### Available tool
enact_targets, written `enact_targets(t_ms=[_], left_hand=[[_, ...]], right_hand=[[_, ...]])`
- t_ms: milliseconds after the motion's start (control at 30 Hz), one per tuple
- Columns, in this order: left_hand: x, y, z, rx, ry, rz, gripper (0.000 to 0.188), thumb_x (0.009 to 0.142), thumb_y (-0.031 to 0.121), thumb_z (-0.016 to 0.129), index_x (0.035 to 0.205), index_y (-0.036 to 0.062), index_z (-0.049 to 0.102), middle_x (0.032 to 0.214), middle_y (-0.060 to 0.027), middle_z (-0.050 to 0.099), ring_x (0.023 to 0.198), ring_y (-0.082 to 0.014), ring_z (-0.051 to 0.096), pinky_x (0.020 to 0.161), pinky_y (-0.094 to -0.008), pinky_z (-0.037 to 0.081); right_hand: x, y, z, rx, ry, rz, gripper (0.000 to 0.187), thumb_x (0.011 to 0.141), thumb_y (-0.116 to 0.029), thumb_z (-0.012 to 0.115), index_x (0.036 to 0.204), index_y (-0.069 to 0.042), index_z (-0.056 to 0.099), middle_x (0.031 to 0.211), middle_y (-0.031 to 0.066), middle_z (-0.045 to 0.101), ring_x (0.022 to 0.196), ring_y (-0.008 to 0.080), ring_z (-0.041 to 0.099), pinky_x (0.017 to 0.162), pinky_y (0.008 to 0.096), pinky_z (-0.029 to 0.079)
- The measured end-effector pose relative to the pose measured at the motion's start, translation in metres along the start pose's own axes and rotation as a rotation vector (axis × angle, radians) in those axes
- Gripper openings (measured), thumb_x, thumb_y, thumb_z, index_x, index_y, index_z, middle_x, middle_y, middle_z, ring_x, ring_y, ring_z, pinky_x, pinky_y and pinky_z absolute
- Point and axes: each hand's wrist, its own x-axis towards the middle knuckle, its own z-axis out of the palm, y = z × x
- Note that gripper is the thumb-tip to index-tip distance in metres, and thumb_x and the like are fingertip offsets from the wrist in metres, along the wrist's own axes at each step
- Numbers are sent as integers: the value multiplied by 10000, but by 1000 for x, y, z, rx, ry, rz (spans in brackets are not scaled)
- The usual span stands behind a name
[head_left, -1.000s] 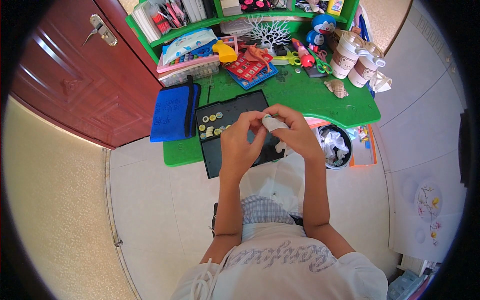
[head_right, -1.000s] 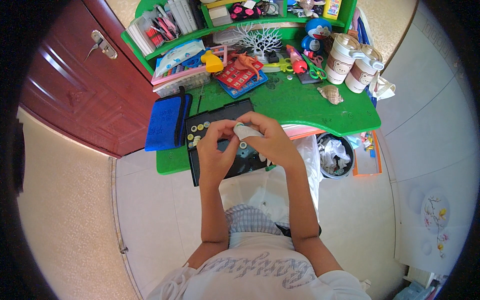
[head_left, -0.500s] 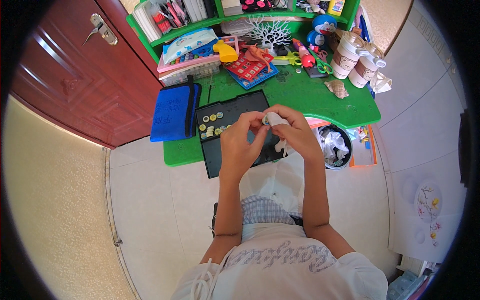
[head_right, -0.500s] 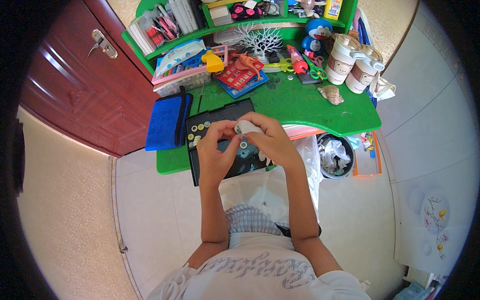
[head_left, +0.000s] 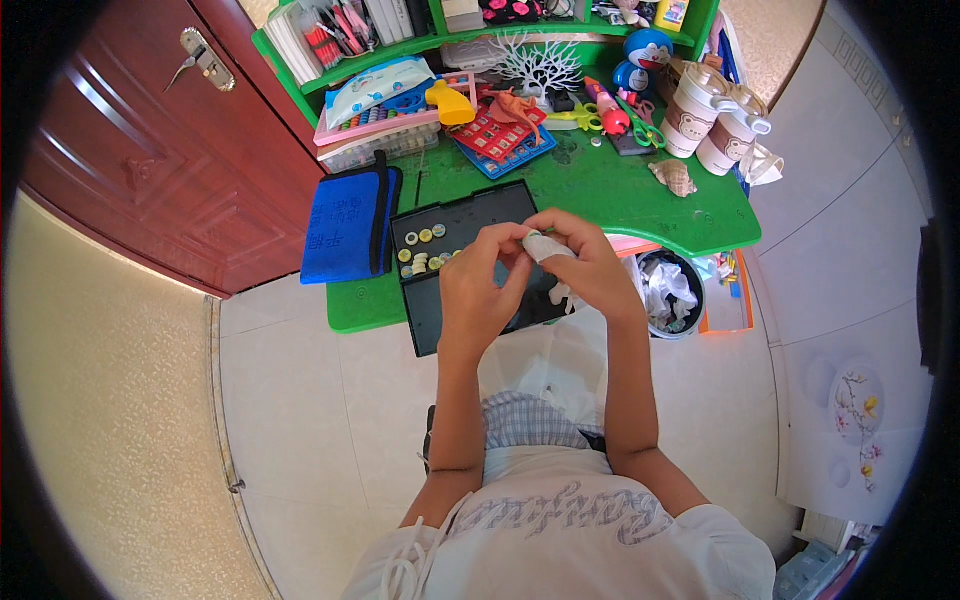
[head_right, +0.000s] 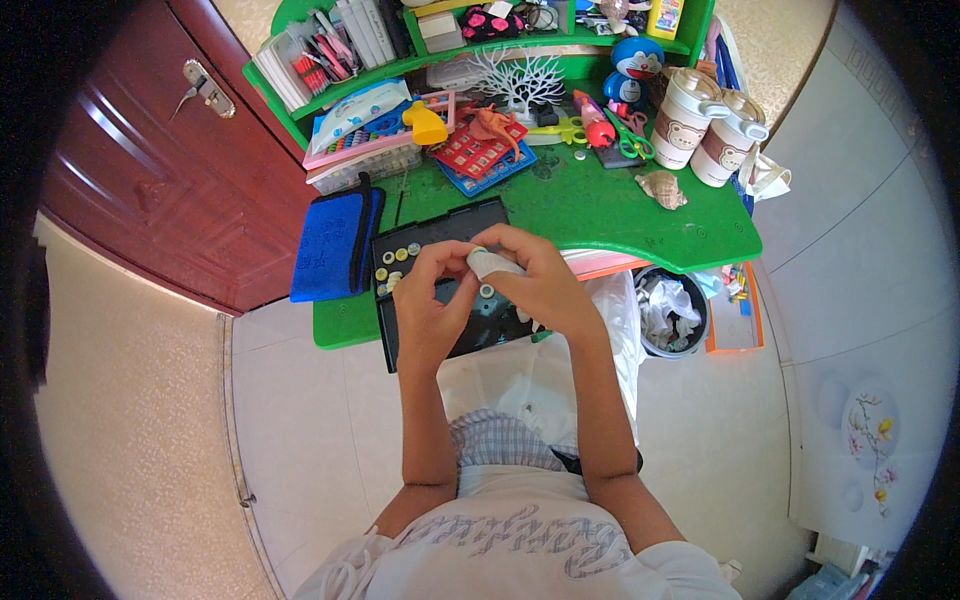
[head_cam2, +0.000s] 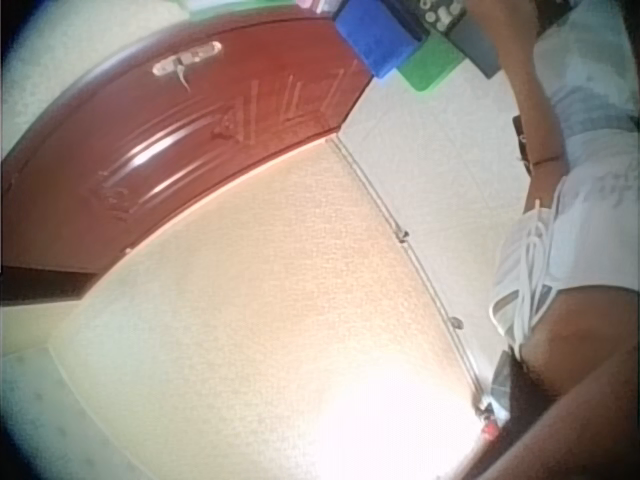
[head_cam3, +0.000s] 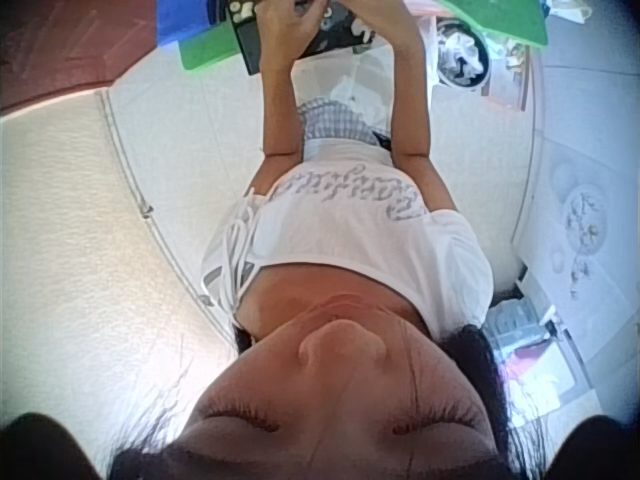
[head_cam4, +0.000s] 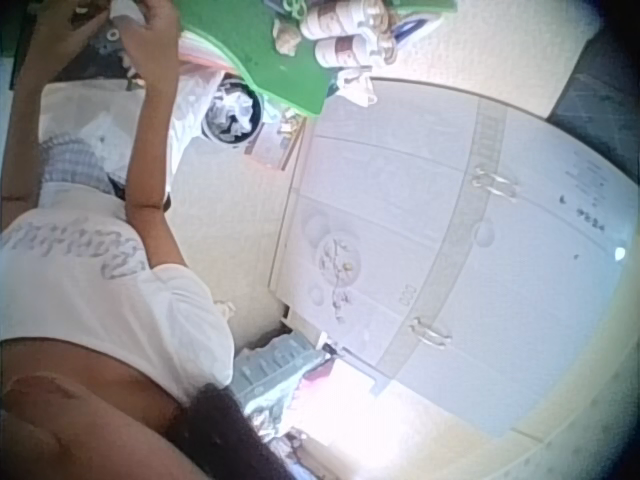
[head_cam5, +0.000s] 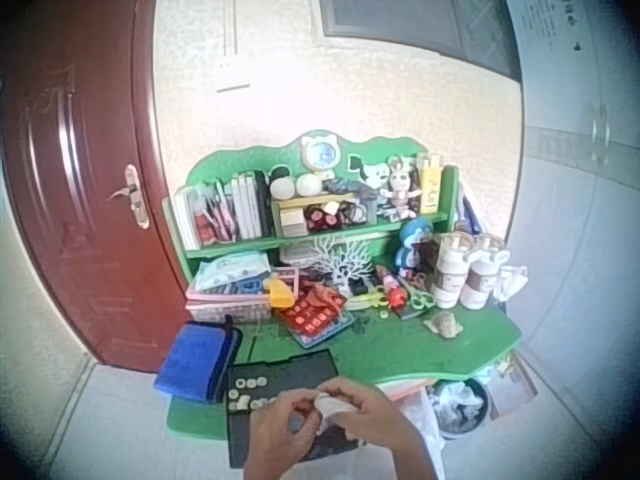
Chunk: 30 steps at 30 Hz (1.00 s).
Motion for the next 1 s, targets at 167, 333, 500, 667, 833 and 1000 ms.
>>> enact_targets(t_ms=[167,333,500,667,833,1000], left_hand=[[0,1,0,-7,-3,-24,252,731,-63,631,965,11,573,774,-70,634,701,-117,606,660,-237,487],[1,2,1,-23,-21,-22,245,736,-45,650,962,7,570,772,-73,633,694,-115,602,657,-237,488],[0,2,0,-17,-13,-23,247,733,-46,652,959,9,571,768,-74,632,692,-116,602,656,-236,487],[0,3,-1,-8,-18,-34,252,725,-54,645,958,11,574,766,-74,631,690,-118,603,660,-236,487],[0,1,2,10,-6,-14,250,725,-62,628,957,15,579,772,-70,634,698,-120,608,659,-238,485],[1,-5,3,18,49,79,256,703,6,666,937,52,574,701,-63,617,632,-179,619,548,-288,457]], right_hand=[[0,-6,2,-6,19,-49,132,847,-112,531,939,-28,577,788,-16,530,688,26,455,569,181,369],[-1,-10,-1,126,-5,86,143,873,-139,518,928,-22,579,784,-20,530,681,40,462,592,189,386],[0,-7,-1,95,-6,63,145,872,-143,525,927,-22,581,783,-17,533,684,41,464,589,189,389],[-1,-11,0,12,30,47,143,856,-130,549,931,-12,579,809,-7,551,711,46,487,613,192,404],[-1,-6,-3,2,36,-8,171,803,-77,596,951,4,573,854,5,575,777,58,526,661,204,431],[0,-2,-1,22,25,-14,219,772,-60,607,976,5,562,855,12,582,780,57,534,648,198,429]])
